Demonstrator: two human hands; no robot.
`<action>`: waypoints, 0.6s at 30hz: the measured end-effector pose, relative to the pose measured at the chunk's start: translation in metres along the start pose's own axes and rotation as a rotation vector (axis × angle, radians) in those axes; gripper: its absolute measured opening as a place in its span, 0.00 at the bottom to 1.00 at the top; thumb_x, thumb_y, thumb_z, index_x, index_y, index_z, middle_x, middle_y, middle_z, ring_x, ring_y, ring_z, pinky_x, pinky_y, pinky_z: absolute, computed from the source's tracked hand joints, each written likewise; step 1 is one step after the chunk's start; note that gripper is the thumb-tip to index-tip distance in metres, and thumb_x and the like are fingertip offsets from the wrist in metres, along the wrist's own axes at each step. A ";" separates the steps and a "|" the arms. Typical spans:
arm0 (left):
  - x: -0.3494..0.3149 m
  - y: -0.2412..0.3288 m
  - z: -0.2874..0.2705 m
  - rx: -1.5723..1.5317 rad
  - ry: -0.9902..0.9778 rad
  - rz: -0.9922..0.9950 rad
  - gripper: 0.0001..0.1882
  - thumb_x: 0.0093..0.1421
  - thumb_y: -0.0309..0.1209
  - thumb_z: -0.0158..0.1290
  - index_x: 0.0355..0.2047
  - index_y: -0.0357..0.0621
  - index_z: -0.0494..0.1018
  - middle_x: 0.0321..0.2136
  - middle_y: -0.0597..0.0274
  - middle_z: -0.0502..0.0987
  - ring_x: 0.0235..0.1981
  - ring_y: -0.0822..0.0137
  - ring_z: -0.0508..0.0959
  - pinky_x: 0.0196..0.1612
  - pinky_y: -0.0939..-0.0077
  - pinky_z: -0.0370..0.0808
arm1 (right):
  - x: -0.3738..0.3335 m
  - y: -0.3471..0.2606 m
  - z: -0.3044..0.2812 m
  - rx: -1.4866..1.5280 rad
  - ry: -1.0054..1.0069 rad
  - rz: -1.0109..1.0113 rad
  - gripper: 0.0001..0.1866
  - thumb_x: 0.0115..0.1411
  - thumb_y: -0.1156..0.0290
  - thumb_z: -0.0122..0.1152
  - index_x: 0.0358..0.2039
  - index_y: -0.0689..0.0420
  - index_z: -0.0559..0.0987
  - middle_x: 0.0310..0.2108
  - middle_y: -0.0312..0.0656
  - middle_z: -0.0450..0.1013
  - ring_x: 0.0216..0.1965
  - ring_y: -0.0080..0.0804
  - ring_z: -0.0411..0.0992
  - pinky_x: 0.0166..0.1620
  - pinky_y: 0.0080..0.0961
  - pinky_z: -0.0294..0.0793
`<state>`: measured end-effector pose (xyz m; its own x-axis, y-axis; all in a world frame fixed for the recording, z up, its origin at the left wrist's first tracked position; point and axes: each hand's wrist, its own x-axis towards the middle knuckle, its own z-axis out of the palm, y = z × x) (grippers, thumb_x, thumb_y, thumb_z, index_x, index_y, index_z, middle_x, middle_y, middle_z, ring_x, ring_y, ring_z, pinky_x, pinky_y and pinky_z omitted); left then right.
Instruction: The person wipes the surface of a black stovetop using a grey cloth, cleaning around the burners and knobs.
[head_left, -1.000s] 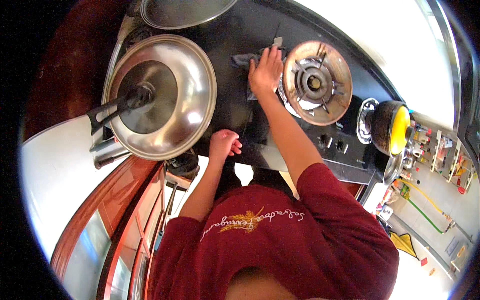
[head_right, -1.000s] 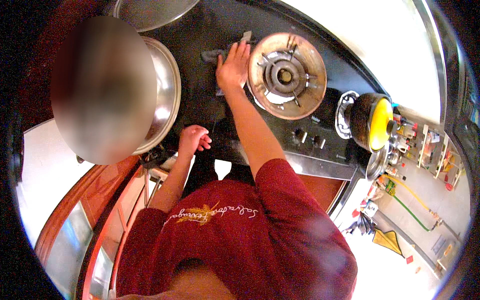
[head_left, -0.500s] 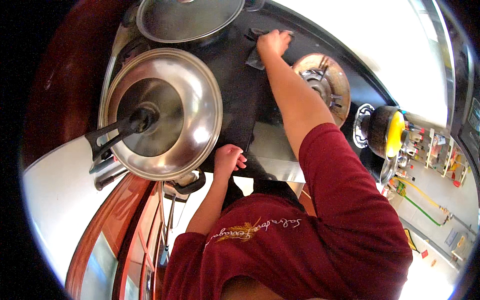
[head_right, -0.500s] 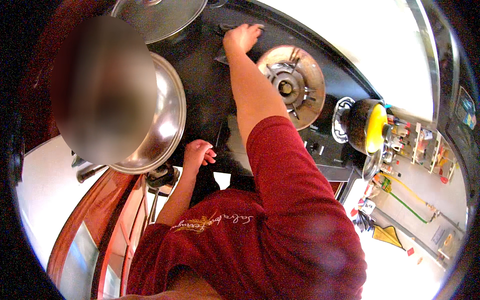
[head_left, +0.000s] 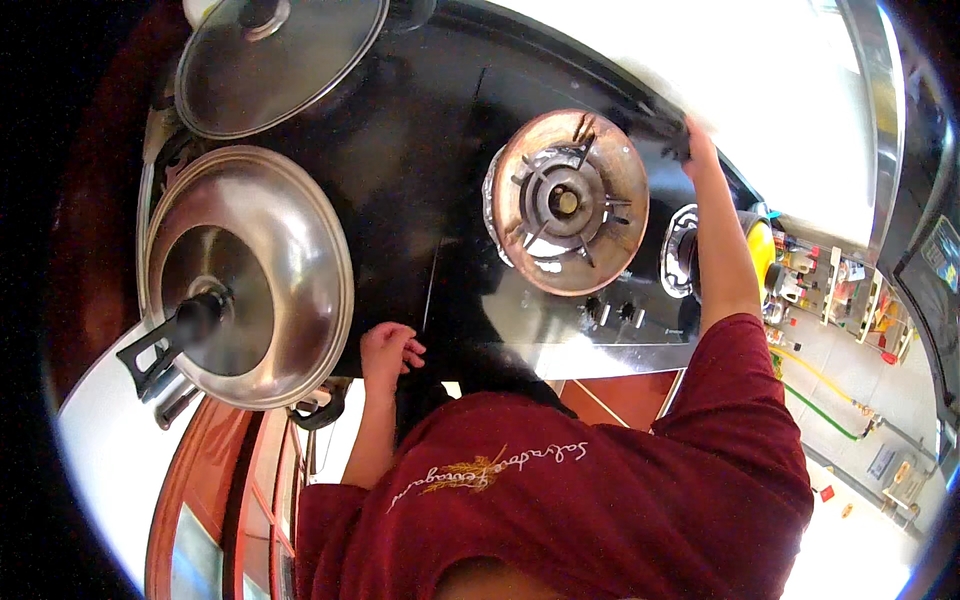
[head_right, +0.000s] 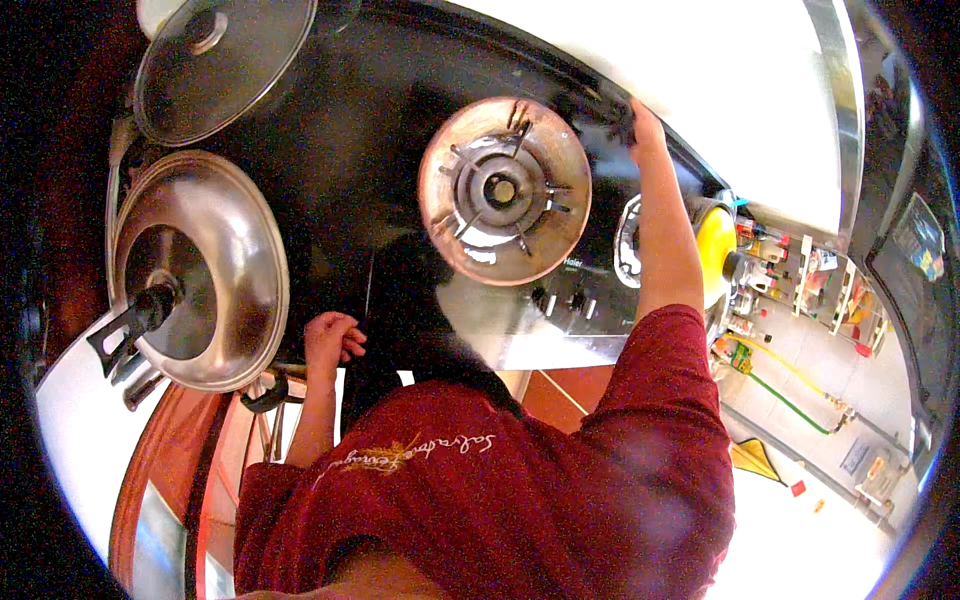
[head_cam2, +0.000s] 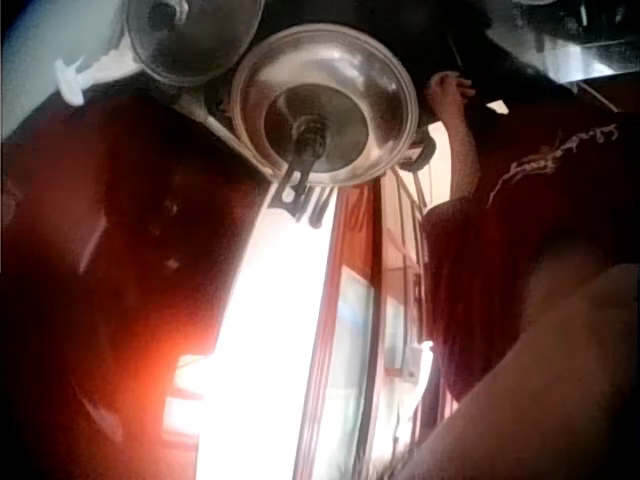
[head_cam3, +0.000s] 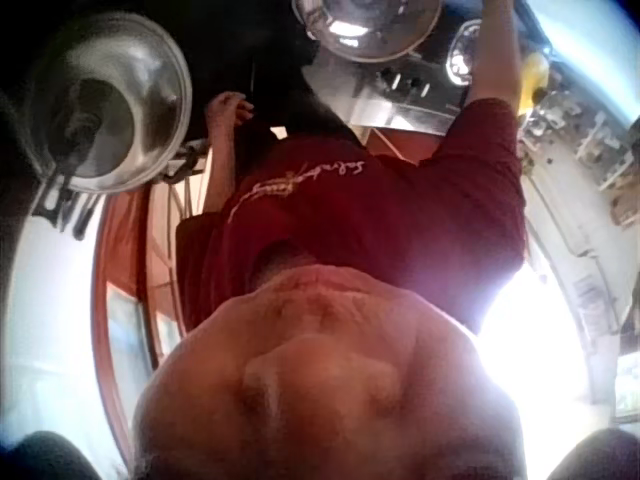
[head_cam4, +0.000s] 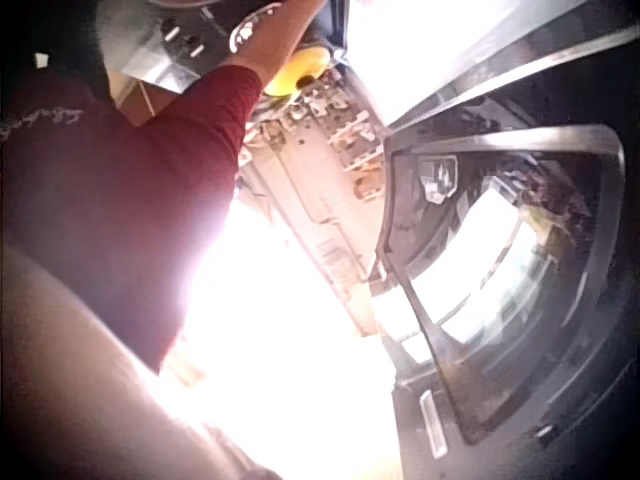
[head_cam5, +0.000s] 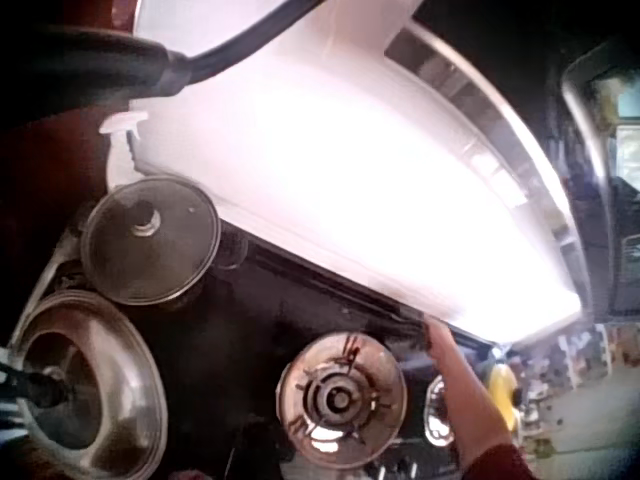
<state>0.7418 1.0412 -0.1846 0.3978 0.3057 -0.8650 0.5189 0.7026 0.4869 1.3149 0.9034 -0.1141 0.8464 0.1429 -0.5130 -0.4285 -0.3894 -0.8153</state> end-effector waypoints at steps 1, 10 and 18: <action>-0.003 0.001 0.000 -0.029 0.014 0.007 0.08 0.53 0.30 0.50 0.25 0.37 0.72 0.17 0.56 0.76 0.11 0.71 0.74 0.11 0.83 0.62 | 0.016 0.018 -0.022 0.042 0.104 0.011 0.19 0.61 0.60 0.50 0.44 0.62 0.73 0.38 0.41 0.75 0.40 0.37 0.74 0.47 0.34 0.71; 0.002 -0.007 0.002 -0.054 0.107 -0.038 0.07 0.52 0.29 0.50 0.25 0.37 0.72 0.15 0.54 0.76 0.09 0.70 0.73 0.09 0.83 0.61 | 0.105 0.081 -0.019 -1.370 -0.123 0.019 0.19 0.58 0.64 0.42 0.47 0.56 0.73 0.50 0.52 0.68 0.52 0.48 0.64 0.51 0.44 0.64; 0.004 -0.005 0.004 -0.102 0.108 -0.051 0.07 0.51 0.28 0.50 0.24 0.36 0.73 0.15 0.54 0.76 0.09 0.70 0.73 0.10 0.84 0.62 | 0.023 -0.010 0.134 -2.001 -0.596 -0.238 0.17 0.56 0.69 0.44 0.36 0.67 0.77 0.42 0.57 0.72 0.43 0.53 0.71 0.43 0.42 0.70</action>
<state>0.7443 1.0364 -0.1896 0.2865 0.3313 -0.8990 0.4546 0.7789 0.4320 1.2965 1.0322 -0.1539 0.4660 0.3731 -0.8023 0.8366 -0.4809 0.2623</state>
